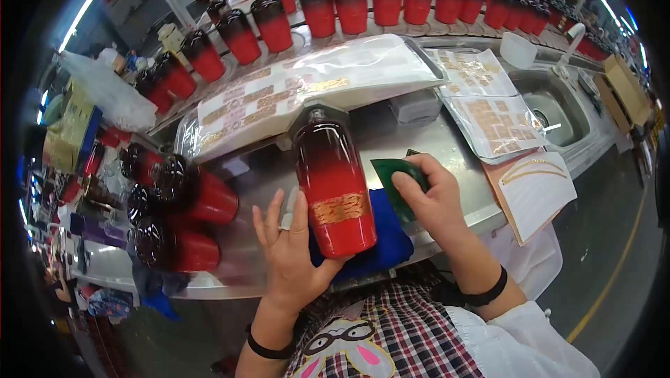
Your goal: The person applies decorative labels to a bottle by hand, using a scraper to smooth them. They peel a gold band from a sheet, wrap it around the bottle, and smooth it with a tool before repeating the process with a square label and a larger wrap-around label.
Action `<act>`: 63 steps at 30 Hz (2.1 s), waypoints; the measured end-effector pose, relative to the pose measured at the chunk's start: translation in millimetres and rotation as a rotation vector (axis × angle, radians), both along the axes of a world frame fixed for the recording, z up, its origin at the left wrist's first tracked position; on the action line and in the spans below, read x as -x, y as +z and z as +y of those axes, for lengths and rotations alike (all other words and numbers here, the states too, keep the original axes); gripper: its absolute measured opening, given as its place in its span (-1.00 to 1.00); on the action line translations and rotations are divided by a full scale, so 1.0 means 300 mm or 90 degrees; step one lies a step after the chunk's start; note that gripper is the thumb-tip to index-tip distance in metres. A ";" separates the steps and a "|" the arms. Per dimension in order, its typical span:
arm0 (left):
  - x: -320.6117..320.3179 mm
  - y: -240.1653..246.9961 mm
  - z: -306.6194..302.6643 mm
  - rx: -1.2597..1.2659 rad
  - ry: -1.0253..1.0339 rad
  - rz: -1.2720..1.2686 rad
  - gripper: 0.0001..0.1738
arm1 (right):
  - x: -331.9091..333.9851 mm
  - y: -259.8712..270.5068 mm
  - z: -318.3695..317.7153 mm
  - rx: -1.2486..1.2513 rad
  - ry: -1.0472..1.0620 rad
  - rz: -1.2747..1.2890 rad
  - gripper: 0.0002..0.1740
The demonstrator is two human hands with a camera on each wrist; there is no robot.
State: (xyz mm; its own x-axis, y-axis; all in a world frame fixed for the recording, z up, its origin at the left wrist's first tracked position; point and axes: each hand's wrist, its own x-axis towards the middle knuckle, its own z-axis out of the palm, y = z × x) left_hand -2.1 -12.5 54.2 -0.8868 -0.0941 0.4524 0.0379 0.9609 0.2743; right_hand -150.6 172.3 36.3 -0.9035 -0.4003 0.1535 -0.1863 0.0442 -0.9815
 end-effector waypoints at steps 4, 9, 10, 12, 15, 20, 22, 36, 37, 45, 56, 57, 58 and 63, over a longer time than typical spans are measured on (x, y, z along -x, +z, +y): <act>-0.003 0.017 0.011 0.076 -0.009 0.025 0.18 | -0.077 0.126 -0.028 -0.145 0.055 0.505 -0.73; 0.011 -0.099 -0.015 -0.149 0.009 0.027 0.14 | -0.083 0.171 -0.011 -0.026 0.270 0.460 -0.59; 0.008 -0.090 -0.012 -0.116 0.010 0.015 0.15 | -0.077 0.166 -0.019 -0.049 0.170 0.493 -0.58; 0.006 -0.038 -0.010 -0.043 0.010 -0.002 0.17 | -0.068 0.172 -0.025 -0.148 0.145 0.590 -0.59; 0.001 -0.016 -0.011 0.024 0.015 0.030 0.19 | -0.094 0.190 -0.029 -0.004 0.355 0.487 -0.58; 0.012 -0.086 -0.012 -0.123 0.034 0.002 0.27 | -0.093 0.176 -0.043 -0.062 0.261 0.557 -0.60; 0.005 -0.066 -0.007 -0.098 0.033 -0.013 0.26 | -0.099 0.192 -0.035 0.000 0.359 0.470 -0.61; -0.002 -0.036 -0.003 -0.029 0.046 0.029 0.27 | -0.109 0.166 -0.043 -0.042 0.246 0.530 -0.53; -0.001 -0.061 -0.002 -0.094 0.043 0.030 0.26 | -0.094 0.157 -0.039 -0.092 0.131 0.567 -0.52; -0.008 -0.025 -0.005 -0.058 0.043 -0.002 0.27 | -0.077 0.151 -0.017 -0.112 0.122 0.535 -0.65; 0.083 -0.070 0.007 -0.733 -0.034 0.068 -0.05 | -0.093 0.066 -0.010 0.037 0.090 -0.046 -0.76; 0.097 -0.063 0.016 -0.744 -0.021 0.058 -0.05 | -0.097 0.072 -0.014 0.047 0.089 -0.050 -0.75; 0.107 -0.059 0.020 -0.755 -0.009 0.046 -0.05 | -0.097 0.073 -0.015 0.045 0.087 -0.051 -0.75; 0.116 -0.065 0.028 -0.822 -0.057 0.074 -0.11 | -0.088 0.058 -0.011 0.035 0.081 -0.034 -0.74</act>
